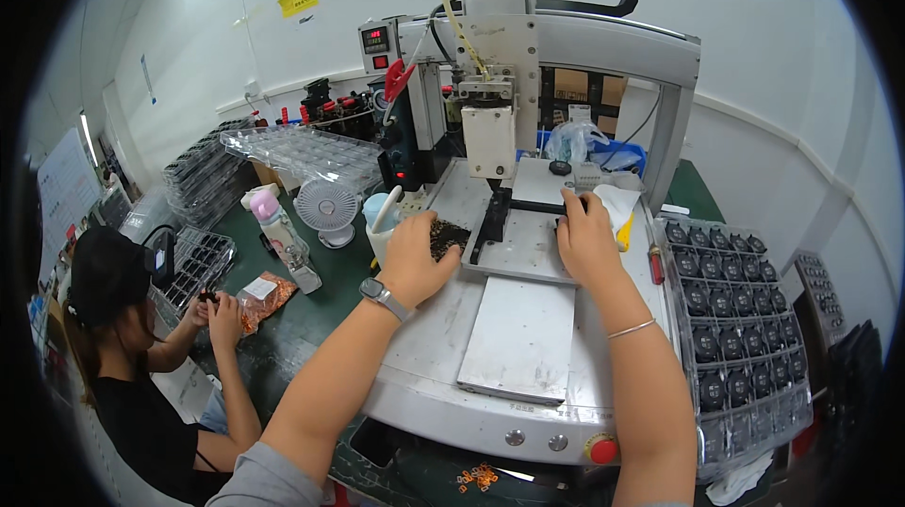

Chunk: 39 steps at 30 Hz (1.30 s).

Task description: Operating an automated assembly machine and manually processing electronic components at a factory workstation.

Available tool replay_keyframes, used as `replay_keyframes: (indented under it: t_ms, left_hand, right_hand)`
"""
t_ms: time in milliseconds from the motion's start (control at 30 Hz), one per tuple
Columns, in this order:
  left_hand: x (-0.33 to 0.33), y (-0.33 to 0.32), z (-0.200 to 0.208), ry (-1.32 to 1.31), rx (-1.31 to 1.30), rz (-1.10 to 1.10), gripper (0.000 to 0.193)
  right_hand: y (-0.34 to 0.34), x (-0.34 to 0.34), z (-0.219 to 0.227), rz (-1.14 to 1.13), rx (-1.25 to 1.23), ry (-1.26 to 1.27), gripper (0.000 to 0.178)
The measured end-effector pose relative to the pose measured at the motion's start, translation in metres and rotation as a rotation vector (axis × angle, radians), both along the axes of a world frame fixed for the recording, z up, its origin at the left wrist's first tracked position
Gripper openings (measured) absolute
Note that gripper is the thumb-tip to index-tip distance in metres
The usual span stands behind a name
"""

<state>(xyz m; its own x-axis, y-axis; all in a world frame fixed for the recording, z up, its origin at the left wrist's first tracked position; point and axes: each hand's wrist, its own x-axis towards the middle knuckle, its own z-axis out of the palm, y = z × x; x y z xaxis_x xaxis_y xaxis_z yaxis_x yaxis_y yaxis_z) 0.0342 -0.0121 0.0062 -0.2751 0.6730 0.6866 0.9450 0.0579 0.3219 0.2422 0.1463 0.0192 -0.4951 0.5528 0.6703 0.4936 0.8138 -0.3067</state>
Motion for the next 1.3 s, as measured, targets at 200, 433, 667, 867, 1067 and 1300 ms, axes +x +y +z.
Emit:
replay_keyframes:
  t_ms: [200, 433, 667, 867, 1067, 1300]
  left_hand:
    - [0.001, -0.003, 0.001, -0.033, -0.01, -0.026, 0.044]
    - [0.011, -0.006, 0.008, -0.053, 0.084, -0.12, 0.034]
    - [0.03, -0.008, 0.019, -0.128, 0.102, -0.177, 0.025]
    - [0.036, -0.001, 0.024, -0.264, 0.017, -0.258, 0.023]
    - [0.04, 0.004, 0.023, -0.479, -0.005, -0.275, 0.023]
    - [0.055, -0.002, 0.046, -0.596, 0.32, -0.299, 0.014]
  right_hand:
    - [-0.013, 0.001, 0.003, -0.018, 0.117, 0.101, 0.038]
    - [-0.026, 0.009, 0.022, 0.058, 0.194, 0.181, 0.044]
    - [-0.058, 0.002, 0.042, 0.248, 0.065, -0.146, 0.038]
    - [-0.078, -0.006, 0.047, 0.294, 0.007, -0.343, 0.032]
    - [-0.077, -0.007, 0.05, 0.339, -0.049, -0.399, 0.033]
    - [-0.075, -0.005, 0.054, 0.352, -0.028, -0.448, 0.032]
